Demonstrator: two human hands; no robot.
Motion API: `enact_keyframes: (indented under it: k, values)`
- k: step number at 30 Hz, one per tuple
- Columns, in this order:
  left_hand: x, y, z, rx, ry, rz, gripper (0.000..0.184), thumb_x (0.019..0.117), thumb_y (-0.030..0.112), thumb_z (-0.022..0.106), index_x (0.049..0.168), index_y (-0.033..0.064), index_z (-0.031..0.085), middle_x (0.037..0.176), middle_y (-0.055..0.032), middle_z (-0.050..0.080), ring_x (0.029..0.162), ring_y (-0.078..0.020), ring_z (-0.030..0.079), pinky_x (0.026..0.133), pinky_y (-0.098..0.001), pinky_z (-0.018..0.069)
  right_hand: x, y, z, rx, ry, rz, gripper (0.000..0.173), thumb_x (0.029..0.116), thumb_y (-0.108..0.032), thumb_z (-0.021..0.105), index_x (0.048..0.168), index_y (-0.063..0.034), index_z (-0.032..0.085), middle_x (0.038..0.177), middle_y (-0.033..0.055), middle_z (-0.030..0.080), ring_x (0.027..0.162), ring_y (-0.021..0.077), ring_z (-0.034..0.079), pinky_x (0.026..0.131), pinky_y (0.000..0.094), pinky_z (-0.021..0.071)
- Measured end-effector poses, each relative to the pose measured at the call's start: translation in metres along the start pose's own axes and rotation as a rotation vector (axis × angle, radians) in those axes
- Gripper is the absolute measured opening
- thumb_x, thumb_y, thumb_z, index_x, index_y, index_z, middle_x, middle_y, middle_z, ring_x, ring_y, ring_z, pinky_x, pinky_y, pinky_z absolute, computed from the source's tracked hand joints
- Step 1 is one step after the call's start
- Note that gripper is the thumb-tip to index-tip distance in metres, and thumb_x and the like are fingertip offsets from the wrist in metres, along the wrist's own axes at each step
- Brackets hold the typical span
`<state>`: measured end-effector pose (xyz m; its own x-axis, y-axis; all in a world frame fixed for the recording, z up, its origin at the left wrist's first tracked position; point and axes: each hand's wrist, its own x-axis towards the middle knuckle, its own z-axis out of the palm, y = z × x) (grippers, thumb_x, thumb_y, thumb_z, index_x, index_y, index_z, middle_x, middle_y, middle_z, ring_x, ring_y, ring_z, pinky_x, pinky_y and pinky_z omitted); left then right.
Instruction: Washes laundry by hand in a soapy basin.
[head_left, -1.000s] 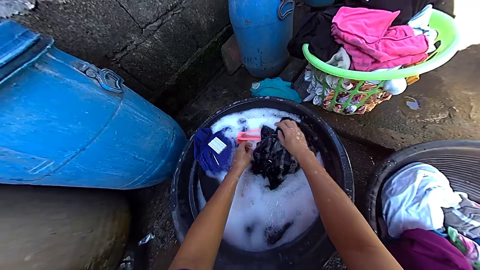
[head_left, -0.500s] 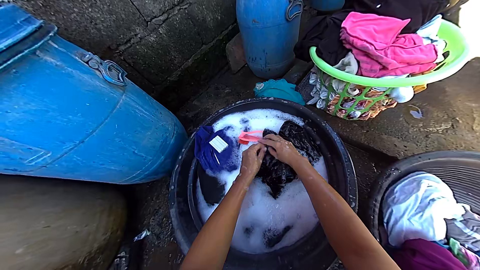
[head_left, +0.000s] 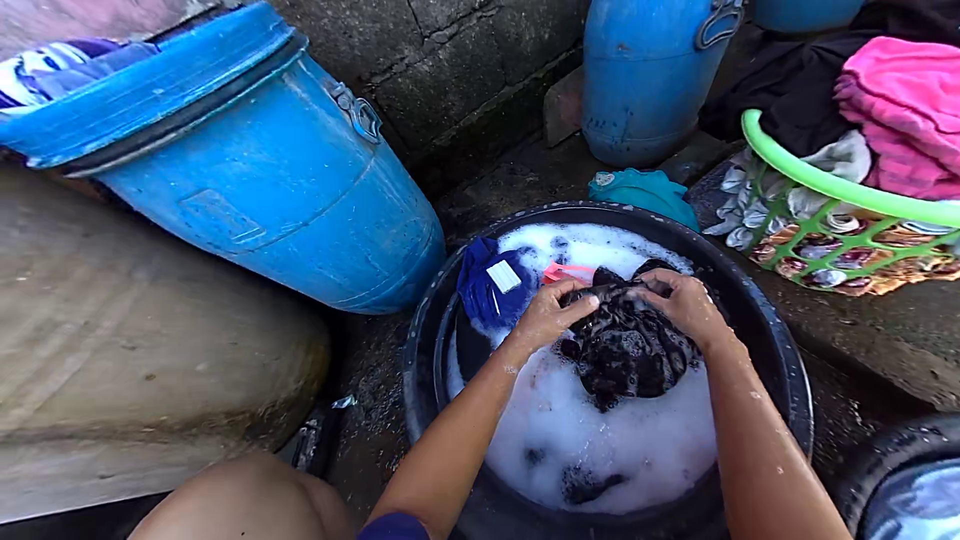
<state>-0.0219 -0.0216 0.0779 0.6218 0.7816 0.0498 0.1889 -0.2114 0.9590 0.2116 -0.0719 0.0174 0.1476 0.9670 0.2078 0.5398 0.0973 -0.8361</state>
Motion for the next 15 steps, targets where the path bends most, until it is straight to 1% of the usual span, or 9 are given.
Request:
enact_keyframes:
  k: [2, 3, 4, 6, 8, 9, 11, 13, 15]
  values:
    - [0.002, -0.003, -0.003, -0.026, -0.093, 0.102, 0.021, 0.0916, 0.005, 0.053, 0.091, -0.0100, 0.068, 0.137, -0.0177, 0.060, 0.131, -0.0158, 0.052, 0.110, -0.0334, 0.0420, -0.001, -0.008, 0.005, 0.090, 0.101, -0.021, 0.025, 0.0899, -0.009, 0.075, 0.104, 0.0097, 0.066, 0.095, 0.0198, 0.068, 0.088, 0.0231, 0.065, 0.085, 0.0420, 0.0525]
    - [0.004, -0.005, -0.004, -0.053, -0.123, 0.128, 0.023, 0.0914, 0.006, 0.050, 0.090, -0.0080, 0.068, 0.142, -0.0175, 0.058, 0.137, -0.0172, 0.050, 0.113, -0.0351, 0.0409, -0.002, -0.010, 0.006, 0.144, 0.136, -0.059, 0.023, 0.0871, -0.007, 0.077, 0.100, 0.0089, 0.066, 0.097, 0.0178, 0.068, 0.090, 0.0203, 0.065, 0.086, 0.0396, 0.0532]
    - [0.006, -0.007, -0.003, -0.090, -0.128, 0.133, 0.023, 0.0917, 0.007, 0.049, 0.092, -0.0055, 0.068, 0.140, -0.0153, 0.061, 0.135, -0.0166, 0.053, 0.112, -0.0357, 0.0429, -0.002, -0.010, 0.008, 0.173, 0.158, -0.109, 0.021, 0.0851, -0.006, 0.077, 0.097, 0.0077, 0.067, 0.097, 0.0157, 0.067, 0.090, 0.0176, 0.064, 0.085, 0.0365, 0.0538]
    - [0.009, -0.009, 0.000, -0.170, -0.086, 0.113, 0.027, 0.0932, 0.009, 0.047, 0.103, -0.0008, 0.070, 0.125, -0.0089, 0.070, 0.119, -0.0127, 0.063, 0.103, -0.0345, 0.0502, -0.004, -0.011, 0.009, 0.176, 0.169, -0.162, 0.019, 0.0857, -0.004, 0.076, 0.099, 0.0069, 0.067, 0.089, 0.0123, 0.065, 0.080, 0.0122, 0.059, 0.076, 0.0301, 0.0514]
    - [0.011, -0.013, 0.001, -0.213, -0.048, 0.102, 0.027, 0.0932, 0.012, 0.049, 0.106, 0.0020, 0.070, 0.123, -0.0065, 0.070, 0.116, -0.0123, 0.064, 0.101, -0.0349, 0.0516, -0.004, -0.009, 0.010, 0.156, 0.163, -0.191, 0.019, 0.0877, -0.004, 0.073, 0.103, 0.0059, 0.069, 0.083, 0.0094, 0.063, 0.071, 0.0084, 0.054, 0.069, 0.0256, 0.0478]
    - [0.011, -0.016, 0.001, -0.230, -0.030, 0.099, 0.026, 0.0924, 0.012, 0.050, 0.106, 0.0025, 0.070, 0.123, -0.0060, 0.069, 0.116, -0.0124, 0.063, 0.101, -0.0351, 0.0515, -0.004, -0.008, 0.009, 0.153, 0.160, -0.200, 0.018, 0.0881, -0.004, 0.073, 0.102, 0.0058, 0.069, 0.084, 0.0096, 0.063, 0.071, 0.0084, 0.053, 0.068, 0.0252, 0.0475]
    - [0.007, -0.019, 0.001, -0.290, 0.020, 0.068, 0.025, 0.0904, 0.012, 0.050, 0.105, 0.0040, 0.068, 0.115, -0.0030, 0.069, 0.107, -0.0091, 0.064, 0.095, -0.0316, 0.0537, -0.004, -0.006, 0.009, 0.170, 0.167, -0.210, 0.017, 0.0883, -0.005, 0.074, 0.100, 0.0060, 0.068, 0.088, 0.0114, 0.065, 0.073, 0.0101, 0.056, 0.070, 0.0264, 0.0497]
    - [0.002, -0.018, 0.002, -0.378, 0.048, 0.000, 0.023, 0.0901, 0.009, 0.046, 0.103, 0.0065, 0.066, 0.103, 0.0018, 0.071, 0.094, -0.0042, 0.067, 0.086, -0.0263, 0.0569, -0.003, -0.006, 0.008, 0.196, 0.189, -0.219, 0.014, 0.0882, -0.004, 0.074, 0.097, 0.0050, 0.069, 0.100, 0.0140, 0.067, 0.081, 0.0122, 0.062, 0.075, 0.0269, 0.0540]
    - [0.000, -0.013, 0.001, -0.408, 0.027, -0.119, 0.025, 0.0952, 0.010, 0.039, 0.103, 0.0069, 0.063, 0.090, 0.0036, 0.070, 0.083, -0.0033, 0.068, 0.080, -0.0246, 0.0582, -0.003, -0.008, 0.008, 0.222, 0.195, -0.197, 0.012, 0.0881, -0.003, 0.074, 0.097, 0.0038, 0.070, 0.101, 0.0143, 0.068, 0.090, 0.0165, 0.065, 0.083, 0.0323, 0.0542]
